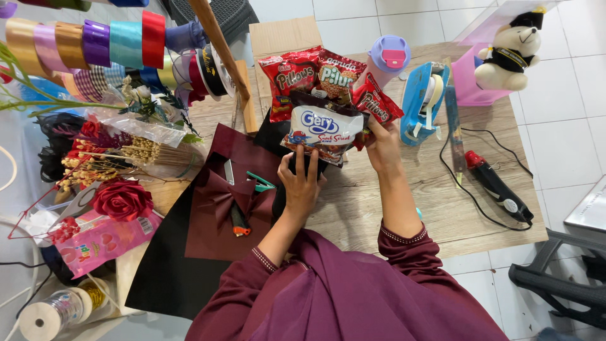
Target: The person makes a snack bouquet by taping snack packets to sticks, wrapping them in black paper, and attaching a decorative paper bow.
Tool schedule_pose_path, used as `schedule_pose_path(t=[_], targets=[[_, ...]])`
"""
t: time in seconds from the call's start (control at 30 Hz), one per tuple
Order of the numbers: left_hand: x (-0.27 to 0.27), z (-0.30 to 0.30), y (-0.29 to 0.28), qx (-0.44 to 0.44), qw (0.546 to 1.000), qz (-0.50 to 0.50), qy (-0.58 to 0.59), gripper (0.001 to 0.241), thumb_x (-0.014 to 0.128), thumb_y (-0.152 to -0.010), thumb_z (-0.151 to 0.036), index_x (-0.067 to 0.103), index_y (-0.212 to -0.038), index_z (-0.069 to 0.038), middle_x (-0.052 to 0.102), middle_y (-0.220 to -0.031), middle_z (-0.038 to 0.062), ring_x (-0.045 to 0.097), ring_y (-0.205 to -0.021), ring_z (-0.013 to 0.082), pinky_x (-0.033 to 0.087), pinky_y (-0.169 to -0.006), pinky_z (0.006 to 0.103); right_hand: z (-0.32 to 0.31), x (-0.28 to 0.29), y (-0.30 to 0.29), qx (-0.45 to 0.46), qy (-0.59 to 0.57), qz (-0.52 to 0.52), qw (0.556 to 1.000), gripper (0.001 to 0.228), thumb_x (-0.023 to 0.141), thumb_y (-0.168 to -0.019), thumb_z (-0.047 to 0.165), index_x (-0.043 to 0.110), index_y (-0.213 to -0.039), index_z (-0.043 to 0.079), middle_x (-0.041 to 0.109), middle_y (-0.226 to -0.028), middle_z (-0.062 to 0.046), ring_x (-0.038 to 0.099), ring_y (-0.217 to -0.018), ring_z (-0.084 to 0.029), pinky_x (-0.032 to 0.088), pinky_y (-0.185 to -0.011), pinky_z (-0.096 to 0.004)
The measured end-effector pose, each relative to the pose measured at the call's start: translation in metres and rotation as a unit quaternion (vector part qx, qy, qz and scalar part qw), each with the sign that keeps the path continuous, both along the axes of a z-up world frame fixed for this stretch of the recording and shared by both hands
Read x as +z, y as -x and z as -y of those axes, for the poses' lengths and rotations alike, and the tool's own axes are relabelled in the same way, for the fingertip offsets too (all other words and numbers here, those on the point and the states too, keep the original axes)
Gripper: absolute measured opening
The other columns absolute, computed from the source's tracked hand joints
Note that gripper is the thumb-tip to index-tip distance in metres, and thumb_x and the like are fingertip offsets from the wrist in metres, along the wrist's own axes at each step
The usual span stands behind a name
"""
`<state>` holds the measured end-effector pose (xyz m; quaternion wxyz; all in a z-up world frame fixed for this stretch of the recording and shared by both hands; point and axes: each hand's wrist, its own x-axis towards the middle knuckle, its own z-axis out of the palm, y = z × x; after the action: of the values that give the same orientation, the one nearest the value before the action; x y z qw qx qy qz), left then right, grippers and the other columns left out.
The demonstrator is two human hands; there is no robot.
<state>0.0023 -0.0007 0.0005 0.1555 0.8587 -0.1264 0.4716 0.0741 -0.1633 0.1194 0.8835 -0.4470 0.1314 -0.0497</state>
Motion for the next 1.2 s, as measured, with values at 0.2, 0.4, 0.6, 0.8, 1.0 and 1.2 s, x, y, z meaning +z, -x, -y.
schedule_pose_path(t=[0.2, 0.4, 0.6, 0.8, 1.0, 1.2], targets=[[0.006, -0.002, 0.002, 0.013, 1.0, -0.004, -0.003, 0.058, 0.054, -0.08, -0.018, 0.055, -0.137, -0.01, 0.05, -0.136, 0.025, 0.052, -0.099, 0.0477, 0.045, -0.073, 0.056, 0.0, 0.005, -0.004, -0.013, 0.005, 0.023, 1.0, 0.022, 0.074, -0.085, -0.002, 0.062, -0.103, 0.0, 0.066, -0.086, -0.012, 0.069, -0.075, -0.021, 0.059, -0.061, -0.035], [0.002, -0.001, 0.001, 0.011, 1.0, -0.001, -0.002, 0.056, 0.053, -0.08, -0.018, 0.057, -0.136, -0.01, 0.05, -0.137, 0.025, 0.052, -0.1, 0.0475, 0.045, -0.074, 0.0563, -0.003, 0.014, -0.001, 0.009, -0.006, 0.014, 1.0, 0.02, 0.072, -0.088, 0.007, 0.062, -0.104, 0.0, 0.067, -0.087, -0.012, 0.069, -0.076, -0.02, 0.059, -0.065, -0.035], [-0.002, 0.0, 0.003, 0.002, 1.0, -0.004, -0.007, 0.057, 0.055, -0.079, -0.017, 0.057, -0.136, -0.01, 0.049, -0.138, 0.025, 0.051, -0.101, 0.0493, 0.045, -0.074, 0.058, -0.002, 0.011, 0.003, 0.031, -0.019, 0.008, 0.999, 0.021, 0.069, -0.091, 0.013, 0.062, -0.105, 0.001, 0.068, -0.09, -0.012, 0.07, -0.081, -0.02, 0.06, -0.069, -0.036], [-0.003, 0.0, 0.002, -0.006, 1.0, -0.002, -0.012, 0.059, 0.057, -0.077, -0.015, 0.056, -0.136, -0.01, 0.048, -0.139, 0.025, 0.051, -0.101, 0.0502, 0.045, -0.074, 0.0584, 0.009, -0.013, -0.001, 0.042, -0.02, 0.005, 0.999, 0.026, 0.071, -0.09, 0.019, 0.062, -0.106, 0.0, 0.07, -0.094, -0.015, 0.071, -0.082, -0.022, 0.06, -0.071, -0.039], [0.003, 0.001, 0.003, -0.004, 1.0, 0.002, -0.014, 0.057, 0.056, -0.078, -0.016, 0.057, -0.135, -0.01, 0.048, -0.139, 0.024, 0.051, -0.102, 0.0499, 0.046, -0.075, 0.0578, 0.006, -0.007, -0.001, 0.032, -0.038, -0.001, 0.999, 0.026, 0.073, -0.088, 0.019, 0.065, -0.103, -0.001, 0.071, -0.093, -0.016, 0.073, -0.082, -0.023, 0.062, -0.074, -0.04], [0.004, 0.001, 0.003, -0.006, 1.0, 0.003, -0.011, 0.059, 0.056, -0.077, -0.014, 0.057, -0.136, -0.011, 0.047, -0.139, 0.025, 0.051, -0.101, 0.0496, 0.045, -0.074, 0.0576, 0.004, 0.003, 0.0, 0.029, -0.02, 0.005, 0.999, 0.026, 0.071, -0.089, 0.021, 0.063, -0.105, 0.002, 0.07, -0.092, -0.014, 0.071, -0.075, -0.022, 0.062, -0.063, -0.037]])
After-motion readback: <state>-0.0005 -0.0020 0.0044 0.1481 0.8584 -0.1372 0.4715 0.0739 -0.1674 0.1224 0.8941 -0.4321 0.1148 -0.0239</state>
